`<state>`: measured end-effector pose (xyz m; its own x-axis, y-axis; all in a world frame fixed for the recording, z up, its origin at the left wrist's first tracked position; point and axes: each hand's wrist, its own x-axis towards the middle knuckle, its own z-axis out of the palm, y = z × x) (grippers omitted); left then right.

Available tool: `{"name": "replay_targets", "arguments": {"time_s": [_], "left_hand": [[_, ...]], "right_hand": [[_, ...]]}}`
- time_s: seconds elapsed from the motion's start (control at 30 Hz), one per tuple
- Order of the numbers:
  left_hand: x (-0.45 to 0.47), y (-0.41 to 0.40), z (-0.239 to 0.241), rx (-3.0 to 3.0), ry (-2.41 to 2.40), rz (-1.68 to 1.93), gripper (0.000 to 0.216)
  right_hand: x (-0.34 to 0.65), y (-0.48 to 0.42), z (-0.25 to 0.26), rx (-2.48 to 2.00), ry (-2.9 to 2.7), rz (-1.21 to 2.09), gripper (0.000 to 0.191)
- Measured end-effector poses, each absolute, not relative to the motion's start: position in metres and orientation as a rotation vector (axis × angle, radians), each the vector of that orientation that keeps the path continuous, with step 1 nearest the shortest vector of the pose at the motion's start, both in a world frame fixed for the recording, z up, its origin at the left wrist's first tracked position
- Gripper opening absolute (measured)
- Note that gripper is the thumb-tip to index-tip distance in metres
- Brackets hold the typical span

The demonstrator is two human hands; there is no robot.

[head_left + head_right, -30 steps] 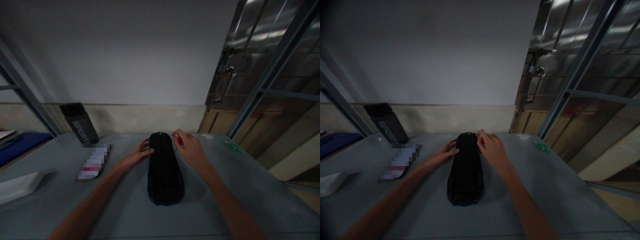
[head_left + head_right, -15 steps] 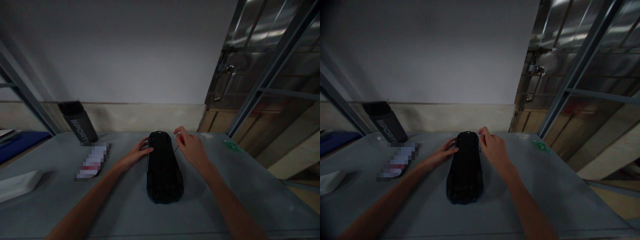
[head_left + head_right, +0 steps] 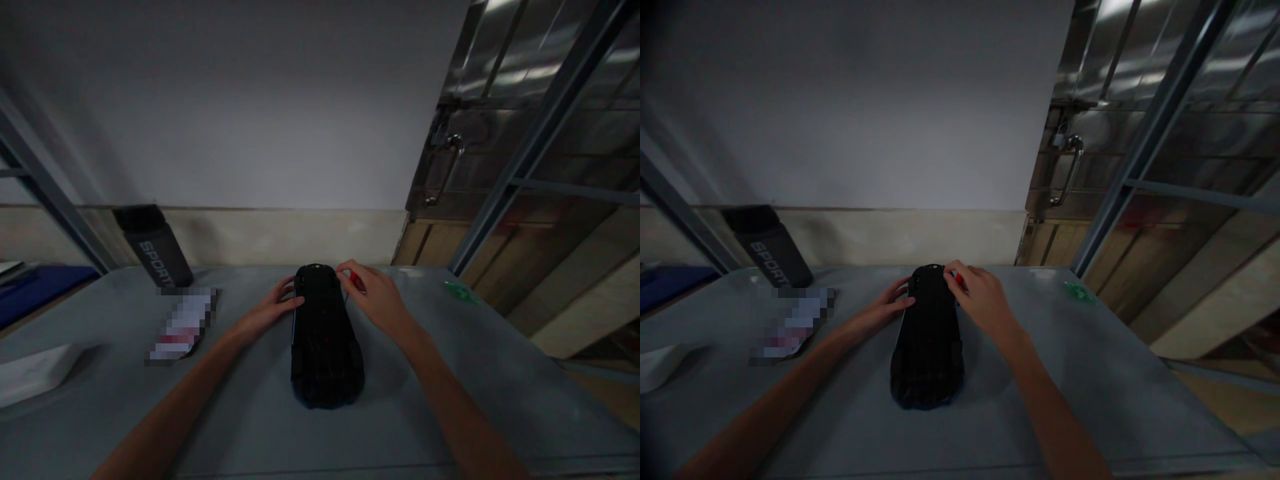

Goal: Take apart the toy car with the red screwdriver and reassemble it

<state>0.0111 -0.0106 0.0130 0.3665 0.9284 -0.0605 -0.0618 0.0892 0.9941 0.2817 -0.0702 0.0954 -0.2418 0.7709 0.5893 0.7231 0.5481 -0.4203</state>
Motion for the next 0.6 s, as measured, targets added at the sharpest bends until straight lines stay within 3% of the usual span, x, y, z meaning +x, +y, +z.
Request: {"name": "replay_targets", "arguments": {"time_s": [0.6], "left_hand": [[0.0110, -0.0113, 0.0135, 1.242, 0.902, 0.910, 0.101]], "right_hand": [[0.2799, -0.0704, 0.0955, -1.181, -2.015, 0.076, 0.015]]}}
